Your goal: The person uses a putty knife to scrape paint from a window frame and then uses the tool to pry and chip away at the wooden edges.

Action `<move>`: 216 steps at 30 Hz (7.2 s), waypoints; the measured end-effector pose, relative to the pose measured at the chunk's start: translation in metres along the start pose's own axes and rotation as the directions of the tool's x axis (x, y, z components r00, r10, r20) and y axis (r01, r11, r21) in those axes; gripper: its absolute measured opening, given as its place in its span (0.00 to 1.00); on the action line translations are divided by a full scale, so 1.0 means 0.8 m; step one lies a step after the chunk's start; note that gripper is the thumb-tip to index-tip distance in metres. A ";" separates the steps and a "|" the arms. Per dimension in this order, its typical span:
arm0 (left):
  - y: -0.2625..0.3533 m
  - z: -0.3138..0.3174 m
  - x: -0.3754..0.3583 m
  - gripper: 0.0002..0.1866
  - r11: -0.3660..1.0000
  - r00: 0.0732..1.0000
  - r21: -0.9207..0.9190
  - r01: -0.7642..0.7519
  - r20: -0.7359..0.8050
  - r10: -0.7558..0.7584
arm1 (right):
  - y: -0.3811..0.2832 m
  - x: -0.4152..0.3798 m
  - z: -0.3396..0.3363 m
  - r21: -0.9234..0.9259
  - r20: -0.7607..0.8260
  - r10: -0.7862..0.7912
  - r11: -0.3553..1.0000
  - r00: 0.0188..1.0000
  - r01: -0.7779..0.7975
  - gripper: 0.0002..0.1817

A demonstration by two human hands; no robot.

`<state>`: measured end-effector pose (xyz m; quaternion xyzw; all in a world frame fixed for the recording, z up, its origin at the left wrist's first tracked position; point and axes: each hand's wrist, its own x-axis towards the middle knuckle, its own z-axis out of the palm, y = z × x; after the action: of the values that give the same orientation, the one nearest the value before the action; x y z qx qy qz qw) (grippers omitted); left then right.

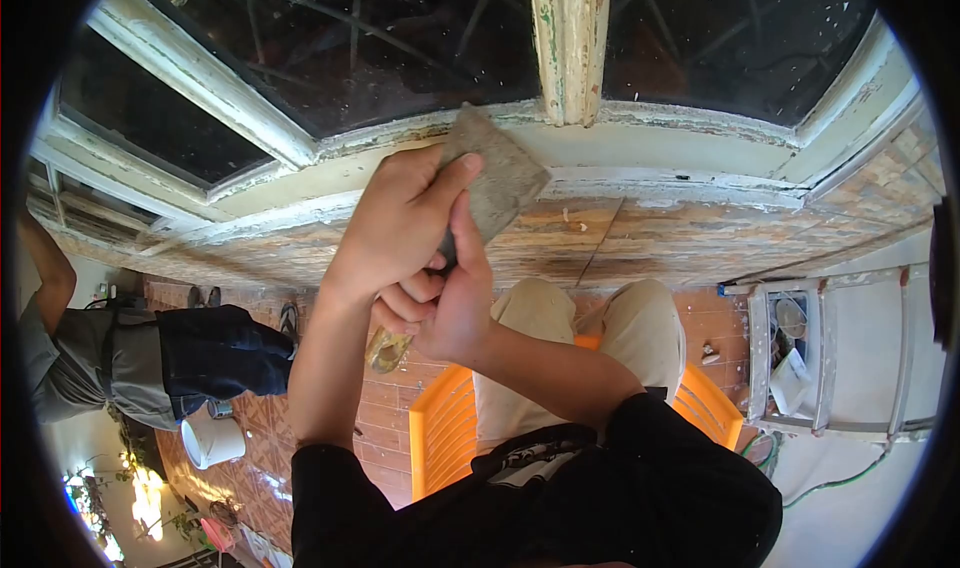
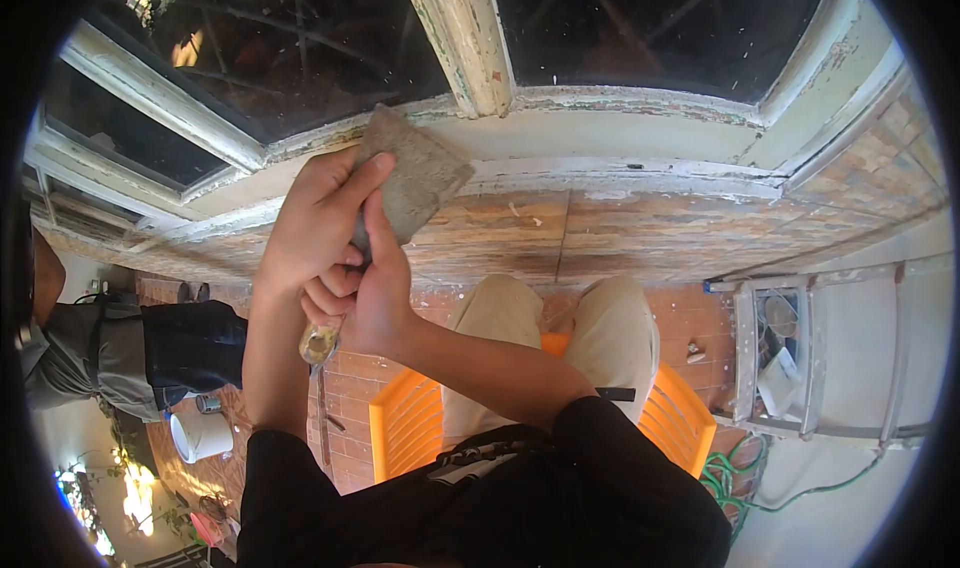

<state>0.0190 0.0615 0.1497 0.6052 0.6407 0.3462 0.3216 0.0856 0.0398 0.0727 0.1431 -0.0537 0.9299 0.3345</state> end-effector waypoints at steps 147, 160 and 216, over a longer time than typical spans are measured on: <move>-0.010 0.030 -0.016 0.20 0.059 0.401 -0.403 -0.913 -0.862 0.310 | -0.226 -0.283 -0.244 -0.393 -0.113 -0.538 -0.748 0.835 -0.535 0.11; 0.006 0.032 0.020 0.26 -0.011 0.617 -0.640 -0.768 -0.744 0.254 | -0.232 -0.288 -0.249 -0.514 -0.075 -0.584 -0.672 0.808 -0.534 0.08; 0.011 0.101 0.017 0.25 0.081 0.477 -0.473 -0.877 -0.842 0.251 | -0.227 -0.280 -0.243 -0.500 -0.099 -0.581 -0.673 0.808 -0.545 0.11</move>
<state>0.0902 0.0797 0.1125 0.4030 0.0884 0.8873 0.2063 0.3214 0.0821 -0.1791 -0.5527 -0.7561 0.2271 0.2669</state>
